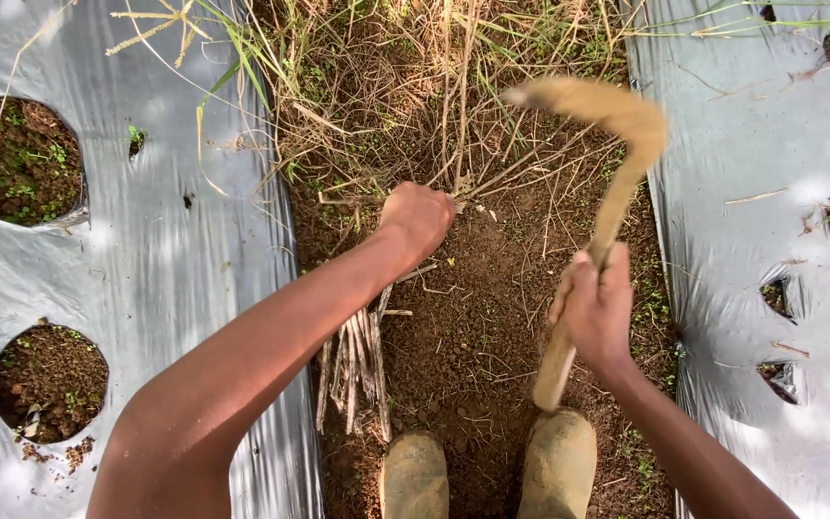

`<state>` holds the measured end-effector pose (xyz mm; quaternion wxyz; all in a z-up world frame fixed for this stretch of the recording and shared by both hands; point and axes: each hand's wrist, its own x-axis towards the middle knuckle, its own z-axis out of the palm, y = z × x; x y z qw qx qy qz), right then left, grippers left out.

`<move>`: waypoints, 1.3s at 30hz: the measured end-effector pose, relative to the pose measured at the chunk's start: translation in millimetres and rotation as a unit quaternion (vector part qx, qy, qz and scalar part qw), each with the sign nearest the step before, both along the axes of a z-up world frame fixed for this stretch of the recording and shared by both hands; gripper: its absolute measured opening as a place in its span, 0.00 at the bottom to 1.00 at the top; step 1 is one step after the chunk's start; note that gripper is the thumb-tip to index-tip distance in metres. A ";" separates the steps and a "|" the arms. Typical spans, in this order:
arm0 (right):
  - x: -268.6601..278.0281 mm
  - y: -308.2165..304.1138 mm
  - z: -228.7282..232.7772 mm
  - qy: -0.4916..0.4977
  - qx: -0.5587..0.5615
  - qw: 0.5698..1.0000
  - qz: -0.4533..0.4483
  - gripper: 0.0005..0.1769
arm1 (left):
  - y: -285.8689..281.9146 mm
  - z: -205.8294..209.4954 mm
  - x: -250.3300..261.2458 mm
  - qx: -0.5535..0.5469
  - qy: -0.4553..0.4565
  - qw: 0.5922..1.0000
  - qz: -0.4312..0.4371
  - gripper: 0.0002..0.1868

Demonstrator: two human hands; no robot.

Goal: The person uses a sickle to cut dry weeds and grass growing between two rows of plastic mulch in a garden. They gather the cut vegetation by hand and place it into a pile on the ground.

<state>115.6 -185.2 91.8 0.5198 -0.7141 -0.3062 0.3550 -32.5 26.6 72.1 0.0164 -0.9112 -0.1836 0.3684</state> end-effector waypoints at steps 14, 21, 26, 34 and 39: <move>-15.4 -20.4 -20.0 0.134 -0.145 0.980 -0.014 0.09 | 4.5 40.8 22.4 0.052 0.019 0.998 -0.034 0.11; 5.6 -19.0 -27.8 0.124 -0.050 0.988 -0.078 0.09 | 32.5 81.5 -9.7 0.026 -0.002 0.995 0.101 0.12; 11.5 -18.3 -32.2 0.148 -0.058 0.979 -0.126 0.06 | 43.4 120.8 -42.8 -0.117 -0.084 0.964 0.222 0.19; 55.8 -15.4 -42.0 -0.192 -0.439 0.861 0.170 0.22 | 13.9 120.3 -65.5 -0.233 -0.143 0.923 0.272 0.17; 60.7 50.2 20.9 -0.522 0.003 0.842 0.137 0.43 | -3.6 127.9 -48.9 -0.229 -0.177 0.938 0.190 0.22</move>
